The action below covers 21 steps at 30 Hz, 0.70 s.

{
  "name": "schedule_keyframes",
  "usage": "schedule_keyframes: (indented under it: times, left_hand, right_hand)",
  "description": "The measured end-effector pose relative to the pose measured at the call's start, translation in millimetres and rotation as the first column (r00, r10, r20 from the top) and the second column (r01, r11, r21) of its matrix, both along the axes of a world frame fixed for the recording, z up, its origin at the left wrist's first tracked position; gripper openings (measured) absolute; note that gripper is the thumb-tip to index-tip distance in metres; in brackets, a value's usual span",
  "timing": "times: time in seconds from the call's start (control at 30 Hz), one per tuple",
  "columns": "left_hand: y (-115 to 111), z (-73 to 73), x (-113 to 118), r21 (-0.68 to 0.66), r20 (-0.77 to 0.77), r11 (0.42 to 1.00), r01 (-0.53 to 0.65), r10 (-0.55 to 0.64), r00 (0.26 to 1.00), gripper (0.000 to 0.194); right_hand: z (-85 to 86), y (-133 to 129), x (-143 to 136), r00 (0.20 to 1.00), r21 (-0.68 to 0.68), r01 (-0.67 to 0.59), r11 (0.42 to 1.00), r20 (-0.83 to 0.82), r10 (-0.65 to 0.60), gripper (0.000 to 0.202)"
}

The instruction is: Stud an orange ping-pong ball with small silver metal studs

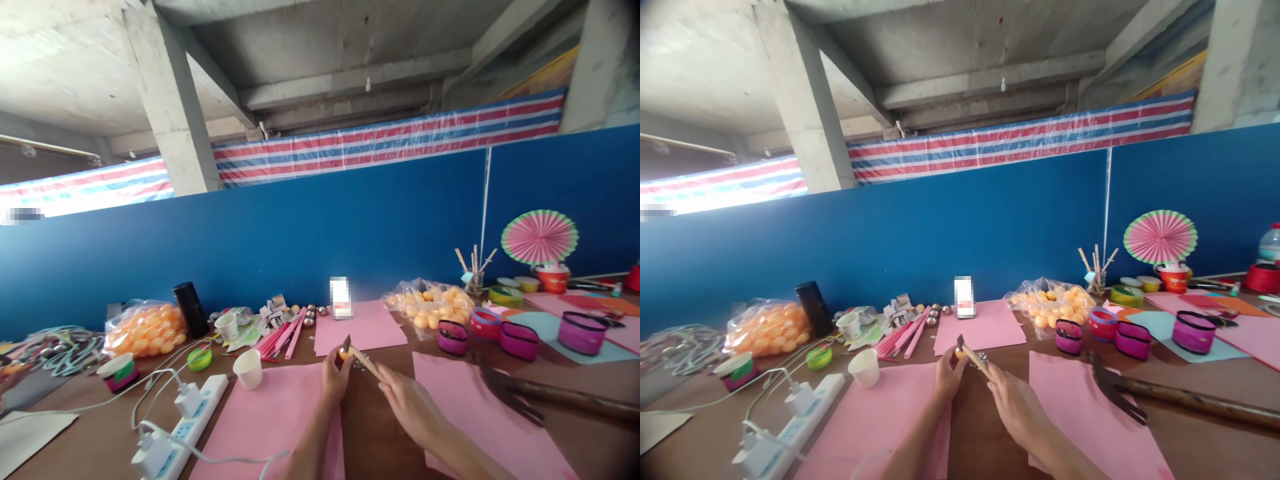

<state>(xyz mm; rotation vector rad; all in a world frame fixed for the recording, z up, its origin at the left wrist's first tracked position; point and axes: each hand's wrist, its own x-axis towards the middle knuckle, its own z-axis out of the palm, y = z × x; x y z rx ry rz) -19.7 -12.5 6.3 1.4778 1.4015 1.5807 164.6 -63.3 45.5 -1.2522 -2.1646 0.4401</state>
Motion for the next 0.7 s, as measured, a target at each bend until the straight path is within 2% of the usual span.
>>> schedule_keyframes:
  times: [0.2, 0.37, 0.47, 0.57, 0.7]
  left_hand:
    - [2, -3.0, 0, -0.006, -0.004, 1.0, 0.002, -0.002, 1.0, 0.036]
    - [7, -10.4, -3, -0.002, -0.048, 0.998, -0.062, 0.062, 0.997, 0.039]
    - [8, -10.5, -3, 0.003, -0.069, 0.997, -0.072, 0.072, 0.995, 0.038]
    - [5, -5.9, -2, -0.003, -0.074, 0.998, -0.064, 0.064, 0.995, 0.038]
    - [1, -0.6, -1, -0.023, -0.062, 0.998, -0.067, 0.065, 0.996, 0.039]
  right_hand:
    - [2.9, 4, 3, 1.0, 0.002, 0.01, 1.0, 0.027, -0.01, 0.034]
    - [8.1, 23, 22, 0.982, 0.053, 0.162, 0.985, 0.09, -0.167, 0.029]
    - [1.5, 41, 41, 0.931, 0.094, 0.262, 0.96, 0.235, -0.277, 0.029]
    - [-11.1, 57, 61, 0.844, 0.143, 0.358, 0.923, 0.372, -0.385, 0.024]
    - [-23.9, 67, 77, 0.798, 0.201, 0.391, 0.898, 0.413, -0.44, 0.026]
